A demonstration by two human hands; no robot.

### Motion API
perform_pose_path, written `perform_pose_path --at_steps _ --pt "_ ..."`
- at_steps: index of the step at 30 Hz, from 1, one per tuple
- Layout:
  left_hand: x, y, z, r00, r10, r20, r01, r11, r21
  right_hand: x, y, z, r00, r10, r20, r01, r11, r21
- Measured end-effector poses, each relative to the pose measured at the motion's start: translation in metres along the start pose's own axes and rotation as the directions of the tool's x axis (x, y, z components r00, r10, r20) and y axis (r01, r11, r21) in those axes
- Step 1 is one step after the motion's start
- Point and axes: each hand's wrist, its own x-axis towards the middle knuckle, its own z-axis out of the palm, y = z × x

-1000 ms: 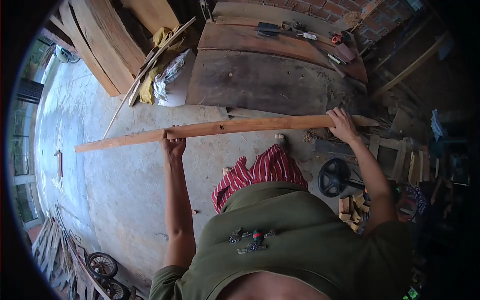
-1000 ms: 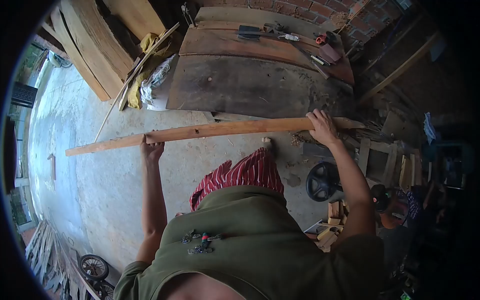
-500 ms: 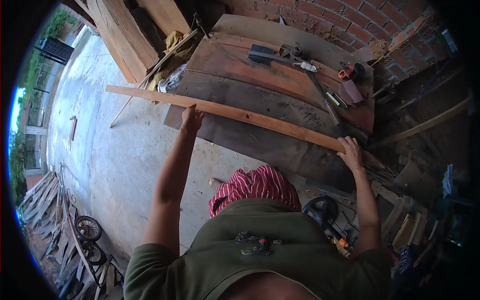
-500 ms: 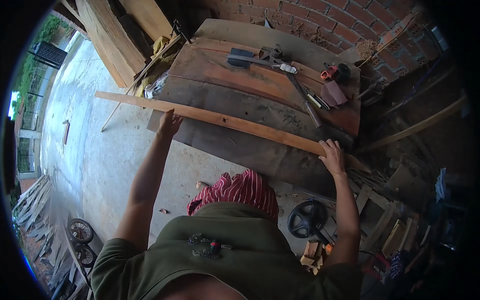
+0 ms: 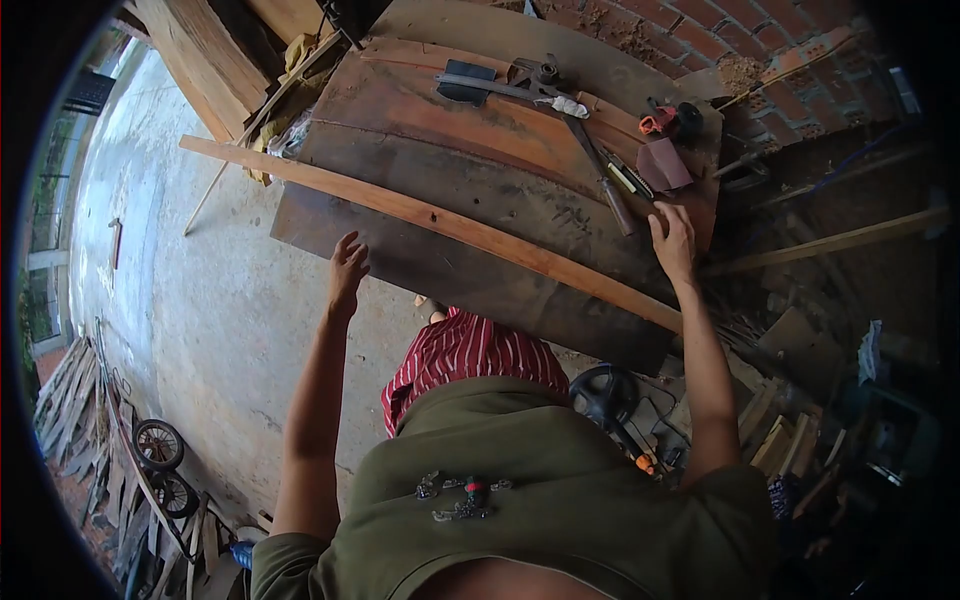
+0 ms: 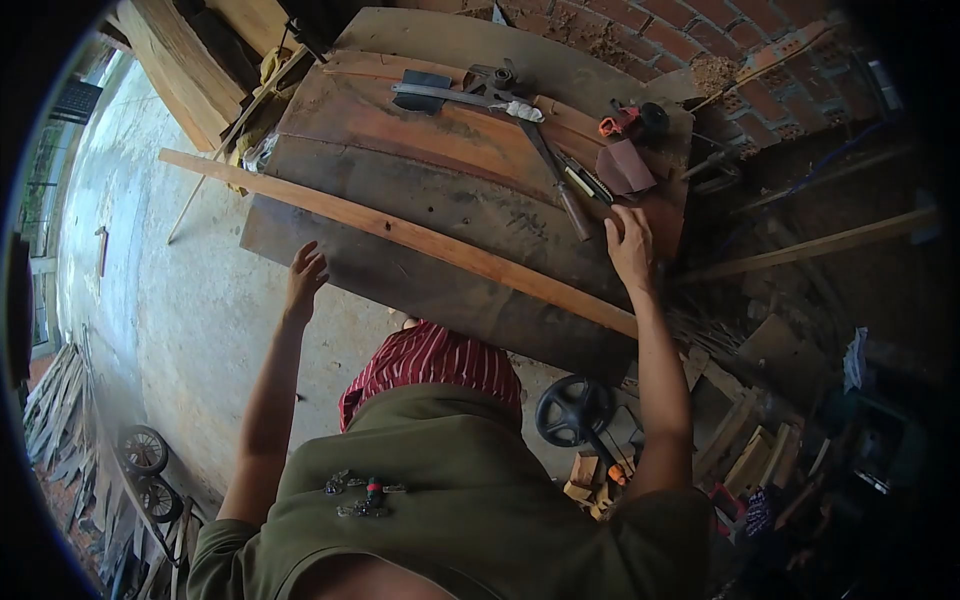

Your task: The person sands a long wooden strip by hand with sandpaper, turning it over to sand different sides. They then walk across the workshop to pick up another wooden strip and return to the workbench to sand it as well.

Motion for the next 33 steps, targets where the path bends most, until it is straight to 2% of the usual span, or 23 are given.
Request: perform_pose_path --at_steps 2,3,5,6,7,9,10,11,12,13,14,15,16,17,19,20,22,25,27,29,30,33 --pt "-0.008 -0.003 0.006 1.0 0.019 0.006 -0.019 1.0 0.003 0.037 0.027 0.016 0.975 0.052 -0.218 -0.083 0.987 -0.136" --pt "-0.015 -0.004 0.009 0.999 0.039 0.02 -0.04 0.999 0.01 0.054 0.038 0.024 0.945 0.203 -0.258 -0.263 0.938 -0.226" --pt "-0.03 -0.002 0.014 0.998 0.062 0.011 -0.062 0.998 0.021 0.082 0.068 0.046 0.847 0.428 -0.316 -0.511 0.82 -0.26" --pt "-0.038 -0.001 0.015 0.997 0.078 0.003 -0.078 0.993 0.088 0.091 0.115 0.069 0.865 0.415 -0.284 -0.458 0.883 -0.103" --pt "-0.043 0.002 0.016 0.995 0.095 0.002 -0.095 0.983 0.156 0.1 0.112 0.061 0.874 0.478 -0.089 -0.484 0.874 -0.056" --pt "-0.048 -0.003 0.013 0.995 0.099 -0.025 -0.092 0.976 0.199 0.109 0.091 0.053 0.835 0.544 -0.079 -0.539 0.839 0.082" --pt "-0.048 -0.012 0.011 0.984 0.173 -0.038 -0.156 0.947 0.282 0.109 0.067 0.042 0.844 0.532 -0.068 -0.527 0.846 0.084" --pt "-0.05 -0.019 0.009 0.97 0.241 -0.045 -0.208 0.907 0.365 0.1 0.021 0.028 0.916 0.319 -0.245 -0.327 0.945 0.01" --pt "-0.053 -0.015 0.01 0.963 0.269 -0.02 -0.226 0.844 0.486 0.088 -0.024 0.015 0.916 0.076 -0.393 -0.125 0.987 -0.099" --pt "-0.052 -0.018 0.01 0.965 0.259 -0.032 -0.212 0.848 0.485 0.076 -0.064 0.01 0.913 -0.094 -0.397 0.055 0.993 -0.109" --pt "-0.048 -0.02 0.012 0.936 0.352 0.032 -0.297 0.733 0.612 0.059 -0.099 0.006 0.953 -0.148 -0.266 0.143 0.989 -0.038" --pt "-0.044 -0.02 0.015 0.896 0.429 0.117 -0.376 0.589 0.716 0.04 -0.111 0.026 0.954 -0.235 -0.187 0.252 0.965 0.076" --pt "-0.042 -0.012 0.025 0.882 0.448 0.142 -0.395 0.543 0.741 0.019 -0.125 0.039 0.919 -0.38 -0.102 0.378 0.925 -0.035" --pt "-0.039 -0.001 0.038 0.882 0.446 0.149 -0.399 0.543 0.739 -0.007 -0.132 0.061 0.903 -0.428 -0.039 0.429 0.903 0.024" --pt "-0.032 0.017 0.06 0.816 0.525 0.243 -0.502 0.435 0.748 -0.059 -0.149 0.08 0.878 -0.443 0.184 0.443 0.895 0.042" --pt "-0.028 0.024 0.064 0.818 0.514 0.258 -0.509 0.437 0.741 -0.075 -0.15 0.091 0.883 -0.427 0.194 0.428 0.903 0.035" --pt "-0.013 0.031 0.079 0.707 0.561 0.431 -0.586 0.124 0.801 -0.1 -0.148 0.097 0.861 -0.386 0.332 0.41 0.912 -0.004" --pt "0.012 0.03 0.081 0.673 0.502 0.544 -0.6 -0.06 0.797 -0.107 -0.148 0.099 0.884 -0.337 0.326 0.34 0.939 0.049" --pt "0.02 0.032 0.08 0.681 0.482 0.551 -0.615 -0.032 0.788 -0.107 -0.144 0.094 0.873 -0.336 0.354 0.359 0.933 0.001" --pt "0.027 0.034 0.078 0.63 0.523 0.575 -0.64 -0.07 0.765 -0.106 -0.143 0.09 0.861 -0.37 0.349 0.367 0.927 0.078" --pt "0.026 0.036 0.08 0.631 0.517 0.578 -0.642 -0.069 0.763 -0.106 -0.146 0.087 0.862 -0.365 0.353 0.361 0.929 0.079" --pt "0.027 0.042 0.088 0.612 0.582 0.535 -0.659 0.0 0.752 -0.099 -0.149 0.083 0.87 -0.371 0.325 0.365 0.927 0.082"
